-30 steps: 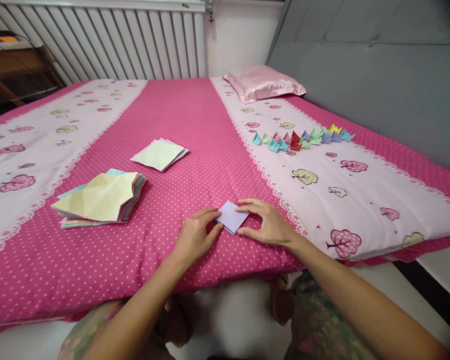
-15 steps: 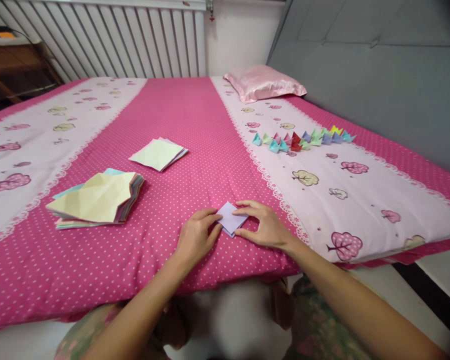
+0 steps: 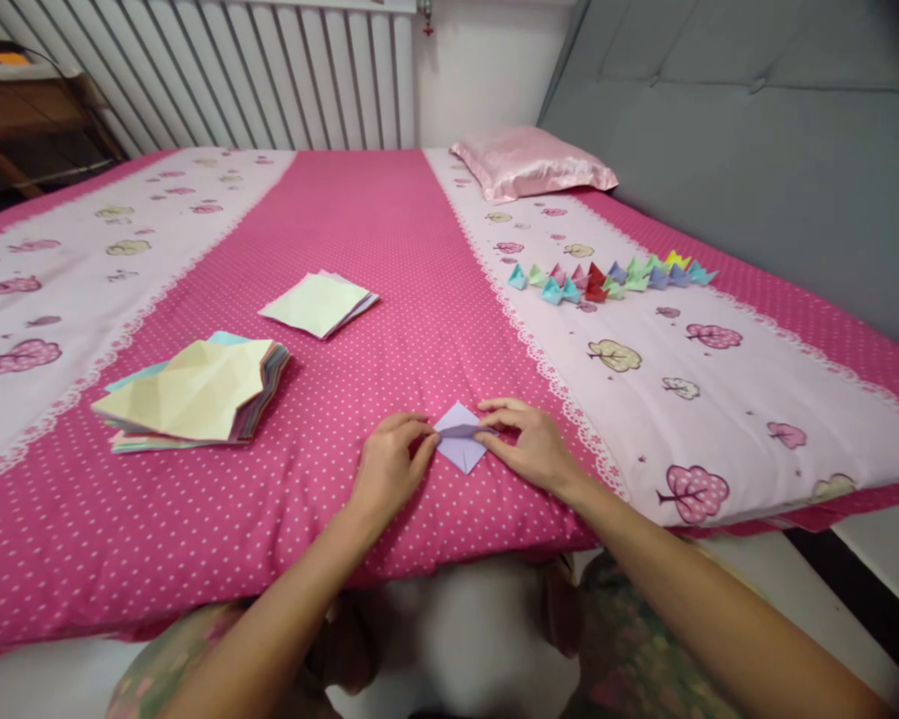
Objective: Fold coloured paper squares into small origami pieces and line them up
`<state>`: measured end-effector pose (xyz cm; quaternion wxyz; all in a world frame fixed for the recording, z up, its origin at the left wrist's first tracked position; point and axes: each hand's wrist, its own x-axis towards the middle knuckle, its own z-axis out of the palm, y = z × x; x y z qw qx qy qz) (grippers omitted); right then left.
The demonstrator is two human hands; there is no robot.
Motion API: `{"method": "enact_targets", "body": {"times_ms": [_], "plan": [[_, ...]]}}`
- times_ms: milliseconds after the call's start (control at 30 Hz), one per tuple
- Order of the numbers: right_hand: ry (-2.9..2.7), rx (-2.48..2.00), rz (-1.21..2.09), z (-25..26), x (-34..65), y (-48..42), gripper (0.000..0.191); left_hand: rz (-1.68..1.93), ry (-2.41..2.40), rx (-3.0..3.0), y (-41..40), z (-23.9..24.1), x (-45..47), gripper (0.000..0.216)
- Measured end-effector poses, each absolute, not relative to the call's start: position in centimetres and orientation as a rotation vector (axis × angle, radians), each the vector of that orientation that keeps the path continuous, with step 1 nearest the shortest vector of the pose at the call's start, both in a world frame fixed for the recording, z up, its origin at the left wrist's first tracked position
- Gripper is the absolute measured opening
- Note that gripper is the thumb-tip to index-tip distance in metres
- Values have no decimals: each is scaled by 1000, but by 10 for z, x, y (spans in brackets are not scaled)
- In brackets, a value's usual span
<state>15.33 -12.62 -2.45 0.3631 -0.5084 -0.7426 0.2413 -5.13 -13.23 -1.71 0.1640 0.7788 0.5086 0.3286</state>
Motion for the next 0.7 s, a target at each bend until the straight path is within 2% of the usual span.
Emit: {"method": "enact_targets", "body": {"times_ms": [500, 700], "plan": [[-1809, -1486, 553, -26, 145, -124, 17, 824, 1722, 2193, -129, -16, -44, 17], [-1809, -1500, 516, -27, 144, -127, 13, 833, 1723, 2255, -132, -20, -43, 10]]}}
